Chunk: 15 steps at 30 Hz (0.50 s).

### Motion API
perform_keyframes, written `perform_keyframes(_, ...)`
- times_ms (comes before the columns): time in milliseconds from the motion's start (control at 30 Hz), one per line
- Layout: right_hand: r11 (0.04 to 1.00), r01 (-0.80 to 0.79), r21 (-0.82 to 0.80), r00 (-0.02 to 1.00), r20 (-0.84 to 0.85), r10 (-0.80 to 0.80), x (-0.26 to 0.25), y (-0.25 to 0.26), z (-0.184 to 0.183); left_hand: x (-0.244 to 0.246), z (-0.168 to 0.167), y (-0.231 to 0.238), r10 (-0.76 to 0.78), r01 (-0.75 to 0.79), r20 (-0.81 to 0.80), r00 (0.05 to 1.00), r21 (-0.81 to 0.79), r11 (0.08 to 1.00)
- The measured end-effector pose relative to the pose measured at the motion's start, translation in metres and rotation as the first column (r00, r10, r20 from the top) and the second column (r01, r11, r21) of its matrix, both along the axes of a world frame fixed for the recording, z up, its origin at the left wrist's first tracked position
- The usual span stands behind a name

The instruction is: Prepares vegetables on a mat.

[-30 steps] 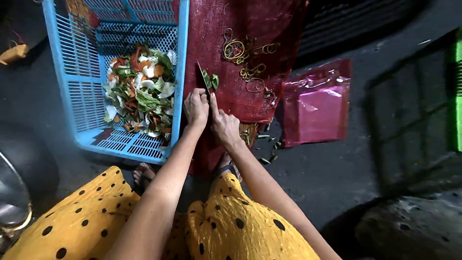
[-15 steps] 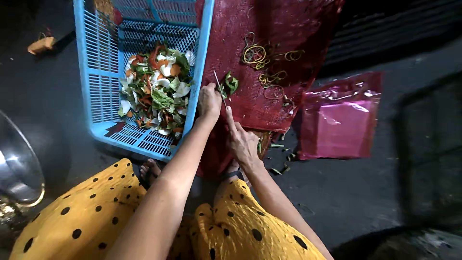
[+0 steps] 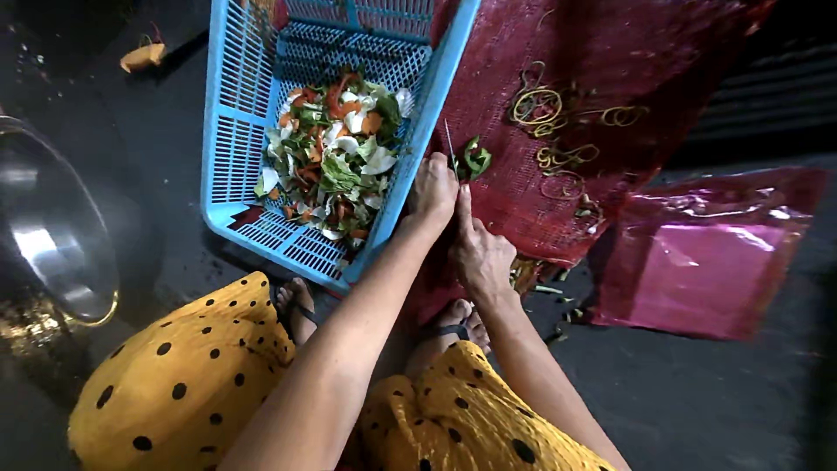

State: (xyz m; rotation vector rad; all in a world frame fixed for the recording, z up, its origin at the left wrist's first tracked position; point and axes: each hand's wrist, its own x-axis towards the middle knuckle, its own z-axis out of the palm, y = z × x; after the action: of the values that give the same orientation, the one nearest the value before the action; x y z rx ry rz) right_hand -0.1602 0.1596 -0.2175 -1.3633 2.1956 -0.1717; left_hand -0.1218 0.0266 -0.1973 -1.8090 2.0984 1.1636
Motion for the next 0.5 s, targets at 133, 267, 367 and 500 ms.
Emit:
perform_keyframes(133,1.000,-0.010,0.001,1.000,0.007,0.010,-0.010,-0.029,0.003,0.001,-0.002,0.008,0.020,-0.023,-0.056,0.998,-0.039,0.999)
perform_keyframes(267,1.000,0.014,0.010,1.000,0.021,-0.014,-0.003,-0.027,0.004,0.007,0.003,0.008,0.087,-0.086,-0.113,0.990,0.015,0.996)
perform_keyframes(367,0.998,0.015,0.060,1.000,-0.003,-0.015,0.006,0.010,0.004,0.011,-0.004,-0.003,0.164,-0.154,-0.168,0.972,0.069,0.986)
perform_keyframes(500,0.992,-0.005,-0.130,1.000,-0.026,0.002,0.007,0.059,-0.009,0.014,-0.015,-0.002,0.193,-0.204,-0.308,0.932,-0.005,0.979)
